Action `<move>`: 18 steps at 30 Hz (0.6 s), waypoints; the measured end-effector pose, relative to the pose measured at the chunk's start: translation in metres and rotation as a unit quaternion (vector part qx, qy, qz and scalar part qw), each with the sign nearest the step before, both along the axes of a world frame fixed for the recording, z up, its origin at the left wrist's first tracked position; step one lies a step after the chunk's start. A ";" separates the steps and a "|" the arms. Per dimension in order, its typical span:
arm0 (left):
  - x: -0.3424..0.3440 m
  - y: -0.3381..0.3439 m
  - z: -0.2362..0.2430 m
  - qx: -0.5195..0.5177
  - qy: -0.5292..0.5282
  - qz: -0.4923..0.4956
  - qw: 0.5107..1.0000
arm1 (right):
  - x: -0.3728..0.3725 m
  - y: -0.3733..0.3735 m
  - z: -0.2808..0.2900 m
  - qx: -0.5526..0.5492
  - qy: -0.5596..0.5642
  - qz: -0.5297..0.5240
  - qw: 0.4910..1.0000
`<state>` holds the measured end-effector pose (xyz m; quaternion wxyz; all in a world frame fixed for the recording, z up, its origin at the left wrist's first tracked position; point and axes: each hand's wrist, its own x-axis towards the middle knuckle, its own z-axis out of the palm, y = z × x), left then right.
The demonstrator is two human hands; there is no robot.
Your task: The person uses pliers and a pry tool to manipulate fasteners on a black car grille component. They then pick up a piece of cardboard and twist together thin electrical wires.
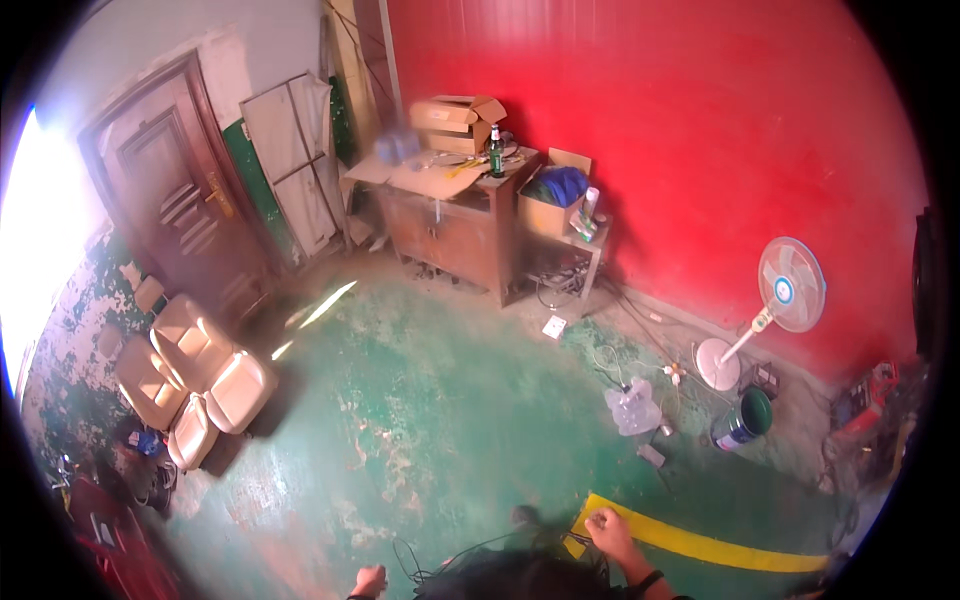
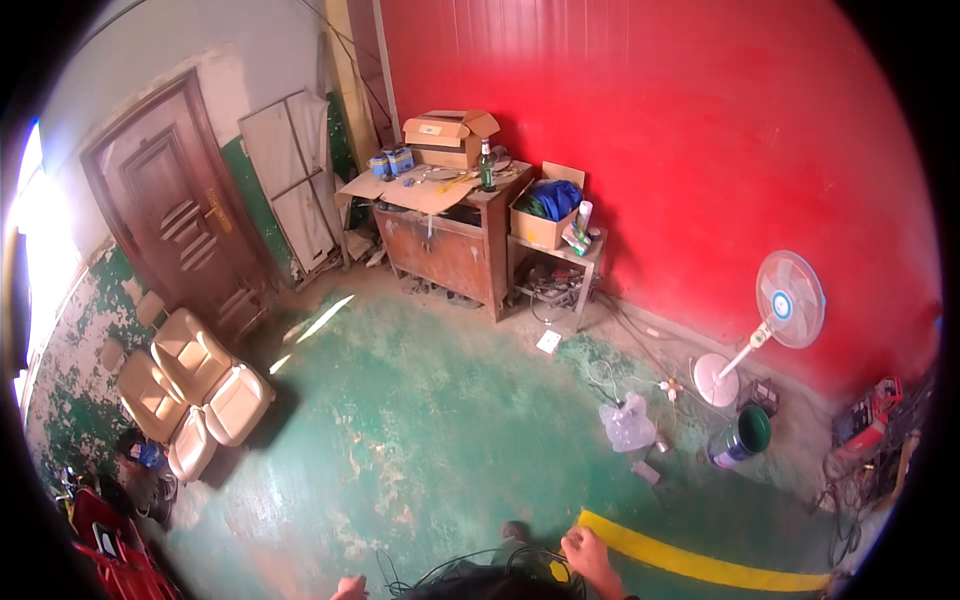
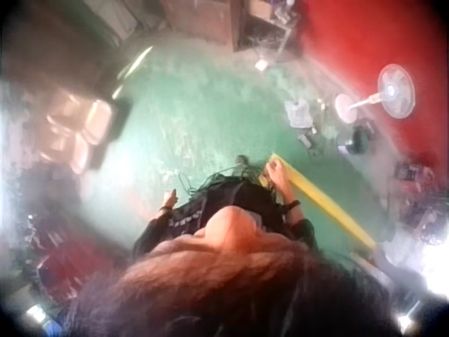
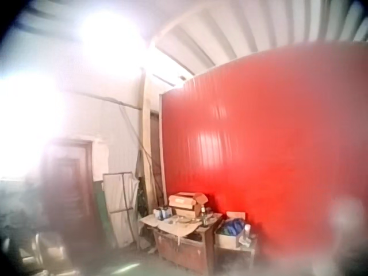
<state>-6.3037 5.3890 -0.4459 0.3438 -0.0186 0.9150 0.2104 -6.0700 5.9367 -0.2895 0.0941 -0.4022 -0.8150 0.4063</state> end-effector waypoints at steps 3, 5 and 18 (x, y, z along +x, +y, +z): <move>-0.011 -0.019 -0.014 0.277 -0.185 0.301 0.893 | -0.087 0.067 0.030 0.027 0.013 0.041 0.999; -0.033 -0.006 -0.021 0.309 -0.193 0.365 0.857 | -0.152 0.107 0.051 0.015 0.015 0.055 0.998; -0.513 0.243 -0.053 -0.040 0.027 0.193 0.980 | -0.505 0.317 0.106 0.077 0.125 -0.009 0.989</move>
